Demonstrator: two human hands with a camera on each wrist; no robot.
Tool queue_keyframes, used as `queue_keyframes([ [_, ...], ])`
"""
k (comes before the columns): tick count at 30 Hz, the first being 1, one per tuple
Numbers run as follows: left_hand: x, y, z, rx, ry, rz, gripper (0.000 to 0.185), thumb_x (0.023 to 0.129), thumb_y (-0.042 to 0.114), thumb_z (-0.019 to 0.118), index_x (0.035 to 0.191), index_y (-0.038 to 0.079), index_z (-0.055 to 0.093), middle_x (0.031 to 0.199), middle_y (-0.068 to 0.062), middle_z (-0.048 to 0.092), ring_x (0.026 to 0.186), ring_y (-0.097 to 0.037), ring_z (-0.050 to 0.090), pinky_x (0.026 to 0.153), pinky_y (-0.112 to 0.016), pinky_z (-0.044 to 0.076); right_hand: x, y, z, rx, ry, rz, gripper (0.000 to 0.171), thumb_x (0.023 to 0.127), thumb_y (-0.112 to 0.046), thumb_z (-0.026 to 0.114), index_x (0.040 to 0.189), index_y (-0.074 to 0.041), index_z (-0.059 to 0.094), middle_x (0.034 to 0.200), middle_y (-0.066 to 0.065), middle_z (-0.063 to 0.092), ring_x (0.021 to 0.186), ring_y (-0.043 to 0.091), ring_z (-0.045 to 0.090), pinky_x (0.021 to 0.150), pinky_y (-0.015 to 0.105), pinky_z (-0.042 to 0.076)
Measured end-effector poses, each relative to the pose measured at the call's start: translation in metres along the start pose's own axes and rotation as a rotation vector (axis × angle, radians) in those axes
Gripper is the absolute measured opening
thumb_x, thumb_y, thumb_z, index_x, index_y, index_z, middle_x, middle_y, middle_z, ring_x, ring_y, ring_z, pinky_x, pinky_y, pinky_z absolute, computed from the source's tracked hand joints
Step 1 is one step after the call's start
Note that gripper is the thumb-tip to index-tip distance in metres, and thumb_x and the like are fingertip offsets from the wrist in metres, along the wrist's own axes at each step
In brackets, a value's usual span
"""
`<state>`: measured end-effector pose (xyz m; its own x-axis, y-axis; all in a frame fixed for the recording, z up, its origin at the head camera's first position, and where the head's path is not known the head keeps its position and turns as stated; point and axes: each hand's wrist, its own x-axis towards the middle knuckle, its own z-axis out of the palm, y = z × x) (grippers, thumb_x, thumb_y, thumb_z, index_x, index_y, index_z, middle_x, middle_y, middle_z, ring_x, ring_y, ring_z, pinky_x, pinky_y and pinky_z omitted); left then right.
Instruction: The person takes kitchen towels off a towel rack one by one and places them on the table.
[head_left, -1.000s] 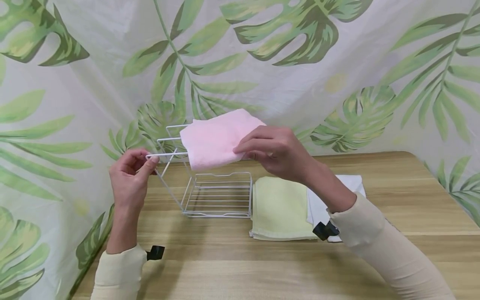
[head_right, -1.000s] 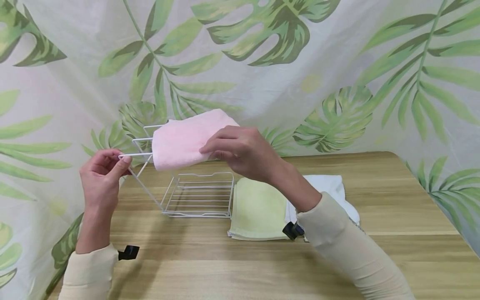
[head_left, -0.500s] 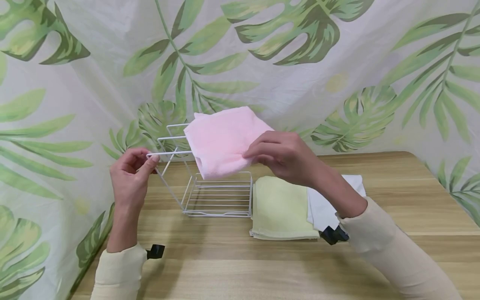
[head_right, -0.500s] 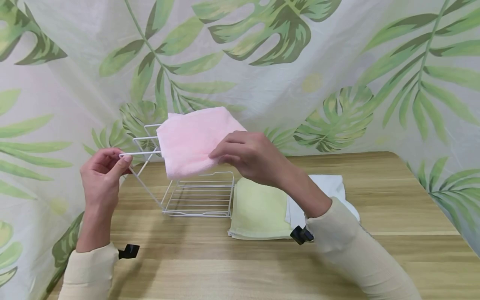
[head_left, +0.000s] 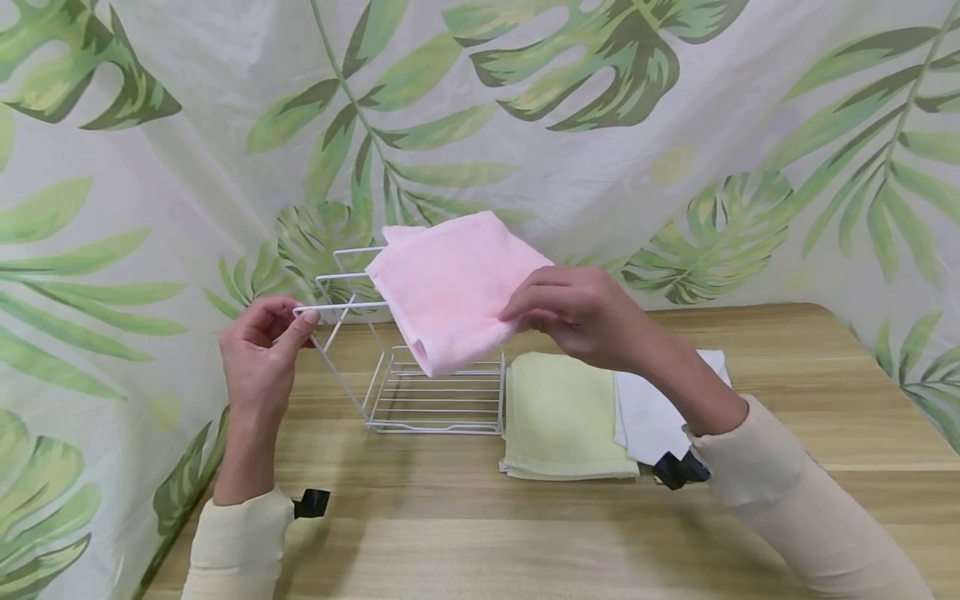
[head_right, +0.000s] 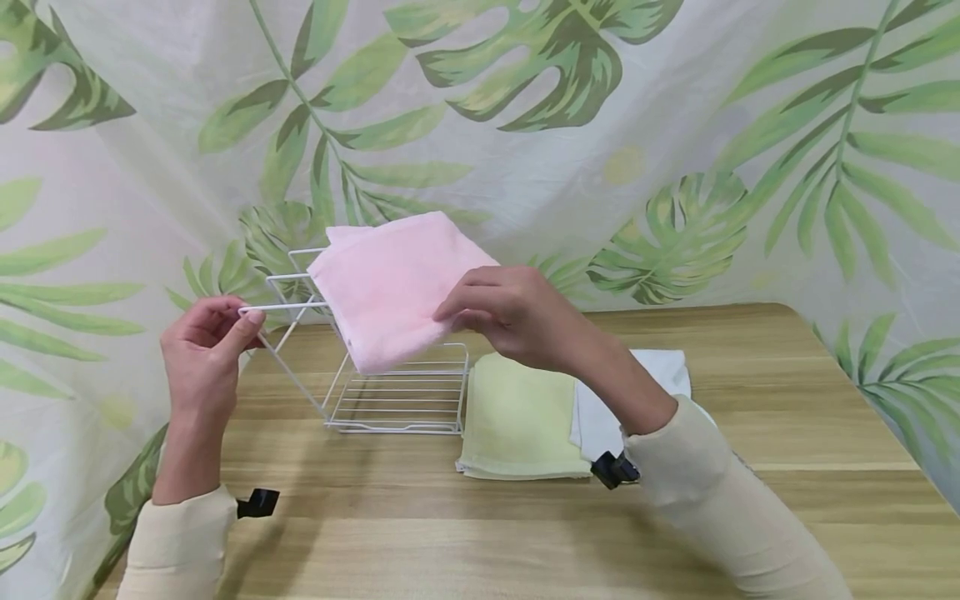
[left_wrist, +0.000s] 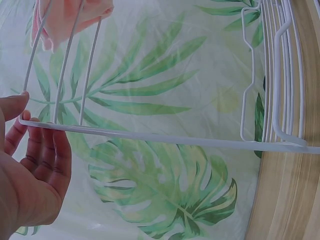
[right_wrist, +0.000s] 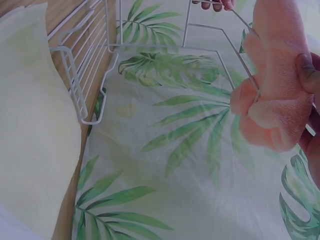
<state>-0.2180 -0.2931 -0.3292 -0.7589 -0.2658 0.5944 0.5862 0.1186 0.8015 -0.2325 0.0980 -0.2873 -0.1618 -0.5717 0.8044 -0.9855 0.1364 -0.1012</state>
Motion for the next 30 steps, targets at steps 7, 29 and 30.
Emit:
queue_keyframes([
  [7, 0.0, 0.0, 0.0, -0.017, 0.002, 0.002, 0.012, 0.091, -0.007, 0.08, 0.097, -0.011, 0.07, 0.077, -0.002, 0.073, 0.063, -0.012, 0.065, 0.059, -0.019, 0.061, -0.005, 0.002, -0.005, 0.003, -0.02, 0.024, 0.029, 0.084, 0.015, 0.081, 0.099, -0.01, 0.08, 0.097, 0.003, 0.08, 0.088, 0.015, 0.074, 0.074, 0.026, 0.06],
  [29, 0.001, 0.0, 0.002, -0.025, 0.017, -0.018, 0.012, 0.09, -0.006, 0.081, 0.096, -0.009, 0.071, 0.076, -0.002, 0.072, 0.061, -0.011, 0.064, 0.058, -0.018, 0.06, -0.038, 0.005, -0.053, -0.083, -0.089, 0.153, 0.038, 0.085, 0.024, 0.066, 0.1, -0.009, 0.079, 0.097, -0.002, 0.08, 0.09, 0.015, 0.076, 0.083, 0.012, 0.054],
  [30, 0.001, 0.0, 0.002, -0.025, 0.016, -0.018, 0.012, 0.09, -0.006, 0.081, 0.096, -0.009, 0.071, 0.076, -0.002, 0.072, 0.061, -0.011, 0.064, 0.058, -0.018, 0.06, -0.041, 0.005, -0.056, -0.095, -0.102, 0.167, 0.038, 0.085, 0.023, 0.068, 0.1, -0.01, 0.08, 0.097, -0.003, 0.08, 0.09, 0.015, 0.076, 0.083, 0.012, 0.054],
])
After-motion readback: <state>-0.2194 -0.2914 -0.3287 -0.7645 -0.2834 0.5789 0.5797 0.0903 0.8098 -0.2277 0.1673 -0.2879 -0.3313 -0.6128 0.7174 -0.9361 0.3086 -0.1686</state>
